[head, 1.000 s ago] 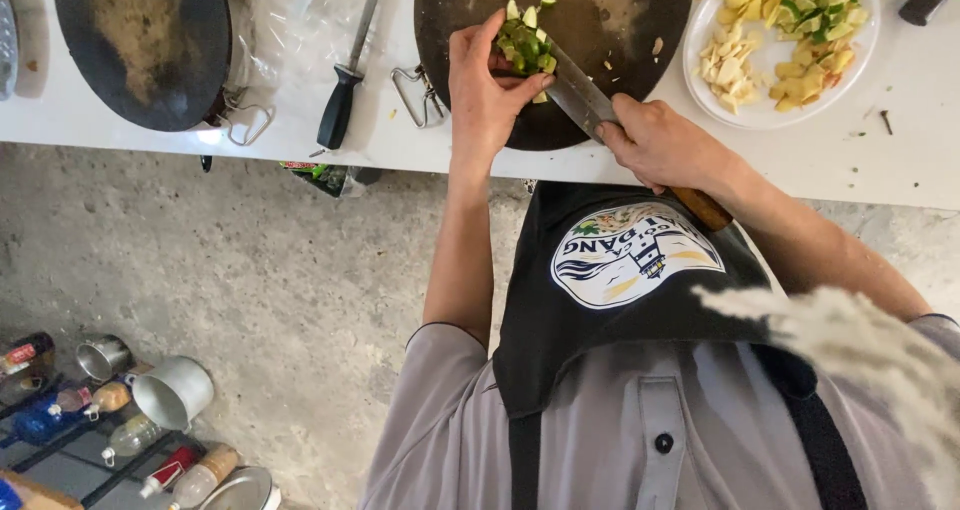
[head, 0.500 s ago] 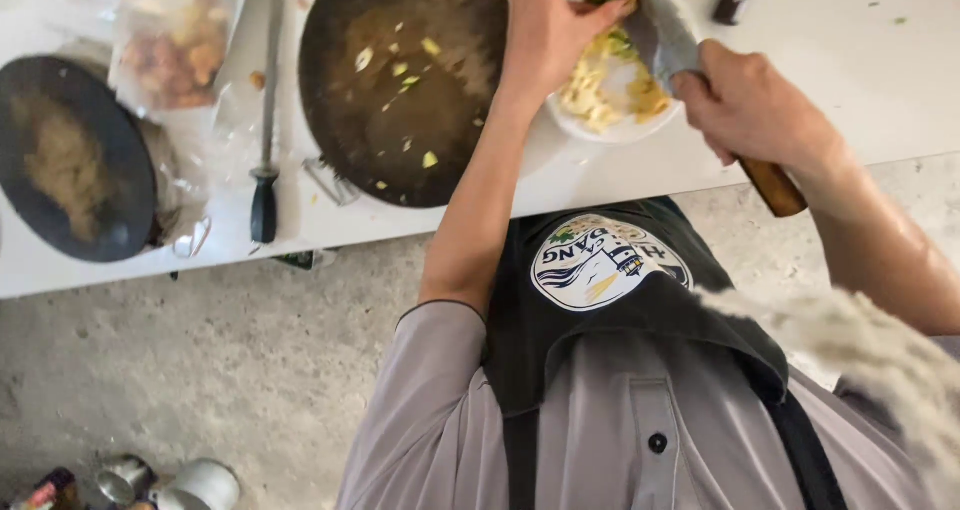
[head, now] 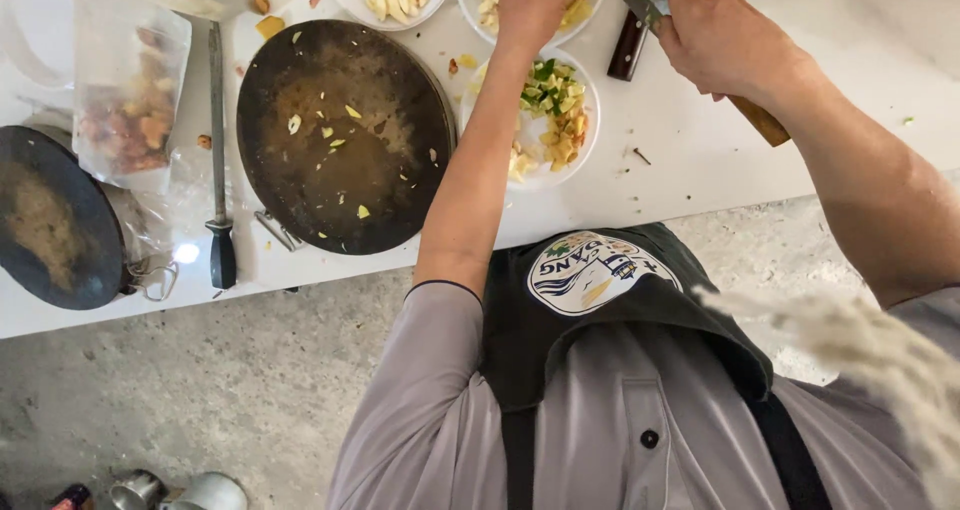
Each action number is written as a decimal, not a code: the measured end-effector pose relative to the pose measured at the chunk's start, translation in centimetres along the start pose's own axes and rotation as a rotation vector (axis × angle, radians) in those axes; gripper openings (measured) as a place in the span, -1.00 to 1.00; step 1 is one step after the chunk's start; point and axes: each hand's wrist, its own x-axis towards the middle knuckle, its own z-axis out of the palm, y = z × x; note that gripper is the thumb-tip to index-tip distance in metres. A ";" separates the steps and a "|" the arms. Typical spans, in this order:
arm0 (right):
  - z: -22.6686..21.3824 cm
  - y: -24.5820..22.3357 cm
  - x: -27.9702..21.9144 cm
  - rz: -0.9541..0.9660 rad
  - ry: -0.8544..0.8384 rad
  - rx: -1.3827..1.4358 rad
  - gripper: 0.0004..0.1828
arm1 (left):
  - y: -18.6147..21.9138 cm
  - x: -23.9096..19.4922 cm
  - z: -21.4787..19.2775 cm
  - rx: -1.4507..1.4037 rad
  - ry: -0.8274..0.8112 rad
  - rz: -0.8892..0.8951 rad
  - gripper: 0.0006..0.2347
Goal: Slice a lime into small pieces on a cutting board.
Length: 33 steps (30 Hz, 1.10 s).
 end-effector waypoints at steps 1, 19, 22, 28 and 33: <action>-0.1 0.3 0.1 -0.005 -0.003 0.002 -0.65 | 0.2 0.1 0.0 0.004 0.002 -0.003 -0.66; 1.2 2.9 -0.4 -0.052 0.088 -0.131 -0.69 | 2.4 -0.9 -1.8 0.226 -0.089 0.046 -0.74; 1.8 3.2 -0.5 -0.046 0.087 -0.122 -0.70 | 1.8 -1.2 -1.9 0.210 -0.024 0.080 -0.82; 0.9 2.2 -1.6 -0.030 0.084 -0.086 -0.68 | 0.9 -1.5 -1.6 0.202 -0.075 -0.050 -0.90; 2.1 2.9 -2.3 0.002 0.084 -0.076 -0.65 | 4.0 -2.0 -2.5 0.275 0.010 0.093 -0.78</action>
